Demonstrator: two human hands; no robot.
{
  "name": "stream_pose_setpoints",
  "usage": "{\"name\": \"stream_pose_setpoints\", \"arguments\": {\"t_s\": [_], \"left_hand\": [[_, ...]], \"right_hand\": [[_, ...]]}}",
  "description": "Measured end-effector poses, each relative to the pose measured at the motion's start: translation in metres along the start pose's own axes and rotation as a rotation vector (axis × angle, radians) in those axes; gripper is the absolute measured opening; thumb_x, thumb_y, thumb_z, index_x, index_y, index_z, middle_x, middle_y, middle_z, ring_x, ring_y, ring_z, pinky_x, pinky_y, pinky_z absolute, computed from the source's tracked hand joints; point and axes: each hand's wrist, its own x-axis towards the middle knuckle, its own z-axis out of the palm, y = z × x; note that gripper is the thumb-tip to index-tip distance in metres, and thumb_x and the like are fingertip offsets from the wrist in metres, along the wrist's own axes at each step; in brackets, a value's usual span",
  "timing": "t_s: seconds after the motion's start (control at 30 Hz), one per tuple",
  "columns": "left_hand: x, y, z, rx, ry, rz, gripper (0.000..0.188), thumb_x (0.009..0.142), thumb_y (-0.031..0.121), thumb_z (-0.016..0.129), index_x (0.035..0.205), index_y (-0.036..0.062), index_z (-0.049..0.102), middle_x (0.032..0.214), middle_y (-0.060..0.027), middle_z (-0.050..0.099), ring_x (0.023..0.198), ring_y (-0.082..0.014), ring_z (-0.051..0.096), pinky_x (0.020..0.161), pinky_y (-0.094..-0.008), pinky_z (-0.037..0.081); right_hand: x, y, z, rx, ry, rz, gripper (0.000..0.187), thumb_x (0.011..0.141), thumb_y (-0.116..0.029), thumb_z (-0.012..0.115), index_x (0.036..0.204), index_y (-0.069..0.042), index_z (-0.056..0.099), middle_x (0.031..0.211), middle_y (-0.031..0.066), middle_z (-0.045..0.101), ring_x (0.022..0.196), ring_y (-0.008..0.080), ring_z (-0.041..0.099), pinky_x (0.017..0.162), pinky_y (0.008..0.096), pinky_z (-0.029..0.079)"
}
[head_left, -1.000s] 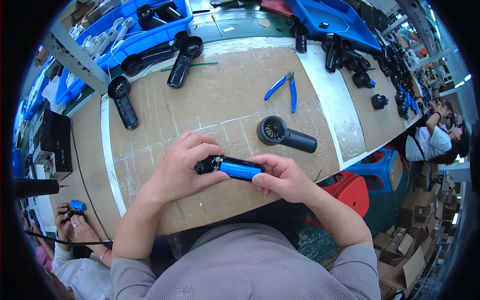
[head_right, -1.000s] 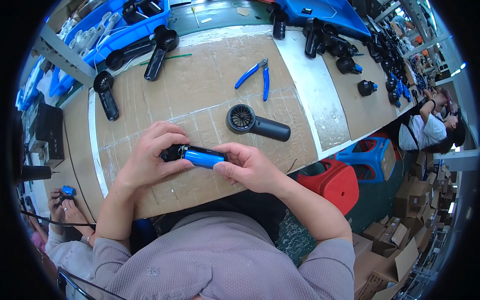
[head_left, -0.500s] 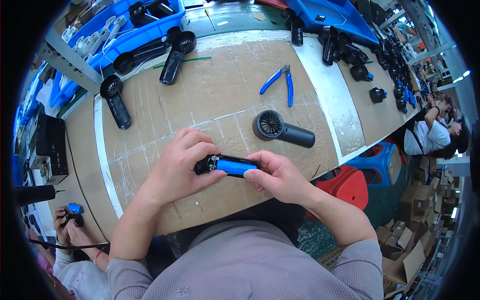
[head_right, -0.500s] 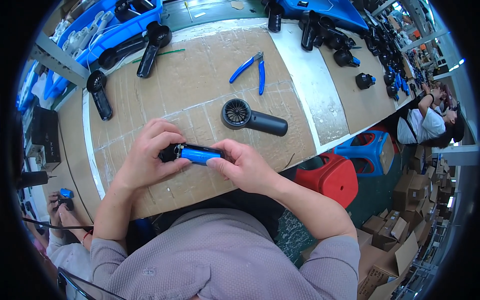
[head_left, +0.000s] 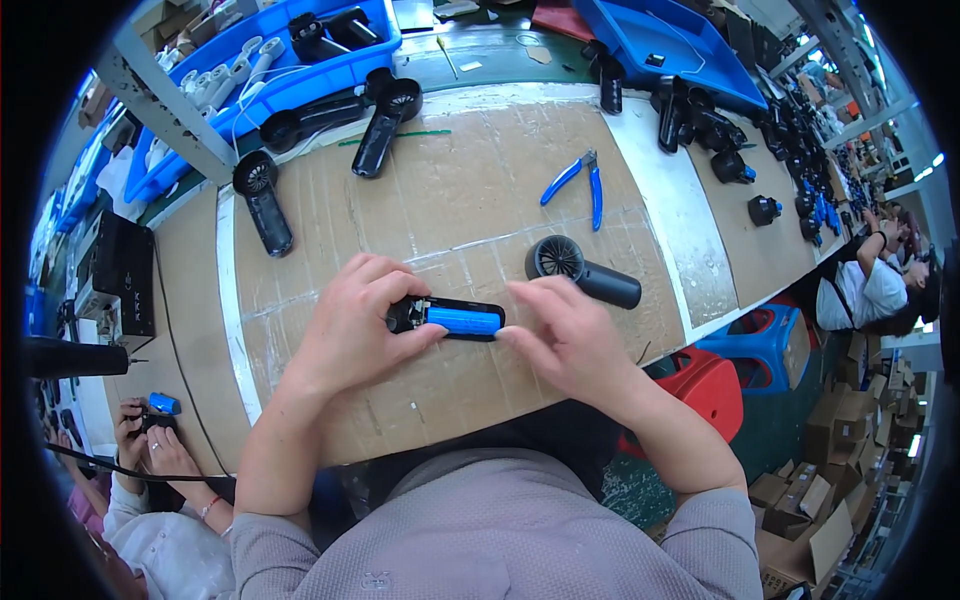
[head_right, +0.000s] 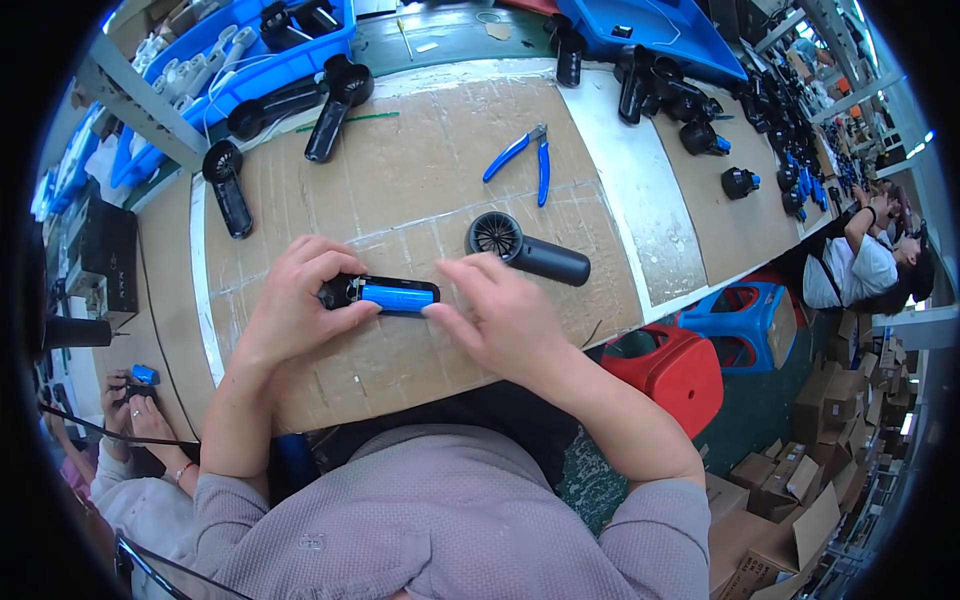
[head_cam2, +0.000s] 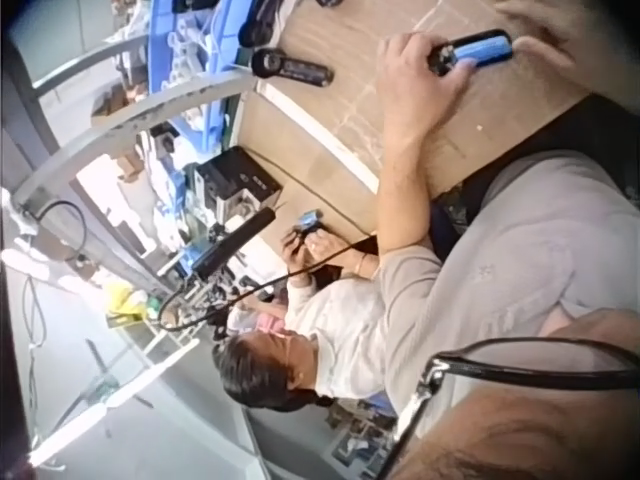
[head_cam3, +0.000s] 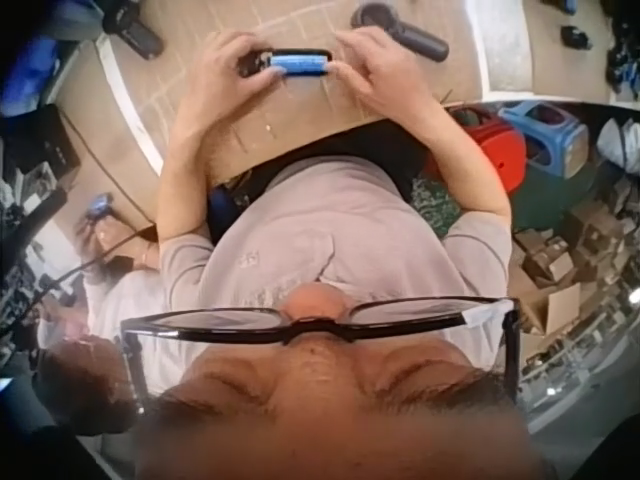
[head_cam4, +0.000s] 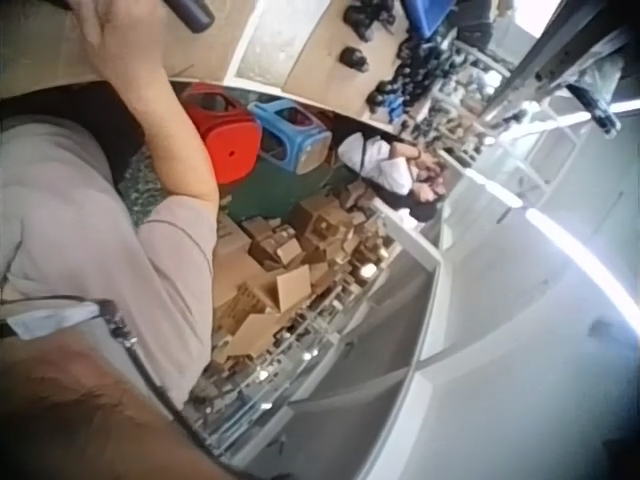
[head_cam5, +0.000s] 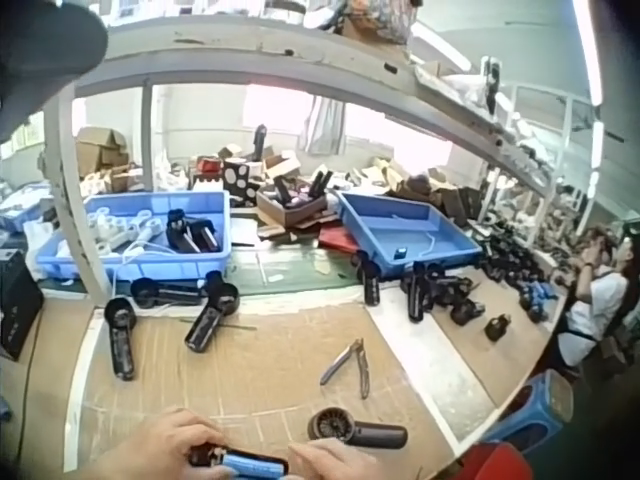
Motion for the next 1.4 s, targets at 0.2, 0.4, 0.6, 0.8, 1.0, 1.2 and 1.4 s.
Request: {"name": "stream_pose_setpoints", "arguments": {"t_s": [0.2, 0.4, 0.6, 0.8, 1.0, 1.2, 1.4], "left_hand": [[-0.002, -0.003, -0.006, 0.066, -0.025, -0.104, 0.040, 0.078, 0.031, 0.086, 0.108, 0.0076, 0.074, 0.104, -0.0082, 0.070, 0.097, -0.0231, 0.063, 0.092, -0.0354, 0.051], [0.000, 0.000, -0.013, -0.083, 0.001, -0.198, 0.055, 0.077, 0.036, 0.088, 0.120, 0.0058, 0.071, 0.113, -0.0106, 0.071, 0.103, -0.0243, 0.065, 0.094, -0.0354, 0.051], [-0.004, -0.006, -0.026, -0.211, 0.003, -0.249, 0.072, 0.075, 0.039, 0.089, 0.133, 0.0038, 0.064, 0.124, -0.0141, 0.068, 0.113, -0.0257, 0.064, 0.099, -0.0358, 0.050], [-0.025, -0.022, -0.035, -0.329, -0.017, -0.219, 0.080, 0.071, 0.028, 0.092, 0.139, 0.0034, 0.059, 0.131, -0.0151, 0.066, 0.116, -0.0270, 0.064, 0.102, -0.0371, 0.050], [-0.039, -0.039, -0.021, -0.469, 0.056, -0.159, 0.081, 0.068, 0.013, 0.093, 0.140, 0.0039, 0.058, 0.132, -0.0143, 0.064, 0.115, -0.0269, 0.065, 0.100, -0.0365, 0.052], [-0.041, -0.042, -0.016, -0.390, 0.069, -0.128, 0.079, 0.068, 0.008, 0.091, 0.139, 0.0044, 0.058, 0.130, -0.0135, 0.065, 0.113, -0.0264, 0.065, 0.099, -0.0347, 0.053], [-0.036, -0.041, -0.020, -0.259, 0.033, -0.072, 0.079, 0.068, 0.010, 0.092, 0.139, 0.0044, 0.058, 0.129, -0.0133, 0.066, 0.113, -0.0269, 0.066, 0.099, -0.0348, 0.053]], "right_hand": [[-0.006, 0.029, -0.036, -0.469, 0.225, -0.114, 0.046, 0.088, -0.016, 0.077, 0.130, -0.002, 0.064, 0.123, 0.0154, 0.063, 0.108, 0.0289, 0.062, 0.094, 0.0367, 0.052], [-0.027, 0.070, -0.049, -0.502, 0.094, -0.042, 0.045, 0.087, -0.016, 0.077, 0.128, -0.002, 0.065, 0.123, 0.0118, 0.064, 0.107, 0.0293, 0.062, 0.095, 0.0376, 0.051], [-0.025, 0.065, -0.040, -0.298, 0.084, 0.052, 0.044, 0.087, -0.011, 0.076, 0.128, -0.002, 0.065, 0.122, 0.0143, 0.063, 0.107, 0.0302, 0.062, 0.096, 0.0368, 0.051], [-0.006, 0.033, 0.002, -0.008, 0.180, -0.100, 0.042, 0.085, -0.014, 0.077, 0.124, -0.002, 0.067, 0.119, 0.0138, 0.065, 0.104, 0.0298, 0.063, 0.092, 0.0364, 0.052], [0.021, -0.003, 0.027, -0.099, 0.066, -0.215, 0.044, 0.084, -0.015, 0.079, 0.125, -0.004, 0.067, 0.119, 0.0116, 0.065, 0.105, 0.0278, 0.062, 0.093, 0.0354, 0.051], [0.029, -0.011, 0.037, -0.131, 0.026, -0.258, 0.044, 0.084, -0.018, 0.080, 0.124, -0.005, 0.067, 0.118, 0.0105, 0.066, 0.104, 0.0269, 0.062, 0.092, 0.0357, 0.051], [0.029, -0.012, 0.037, -0.137, 0.019, -0.256, 0.044, 0.084, -0.018, 0.079, 0.124, -0.006, 0.067, 0.118, 0.0105, 0.066, 0.103, 0.0263, 0.062, 0.091, 0.0355, 0.051]]}}
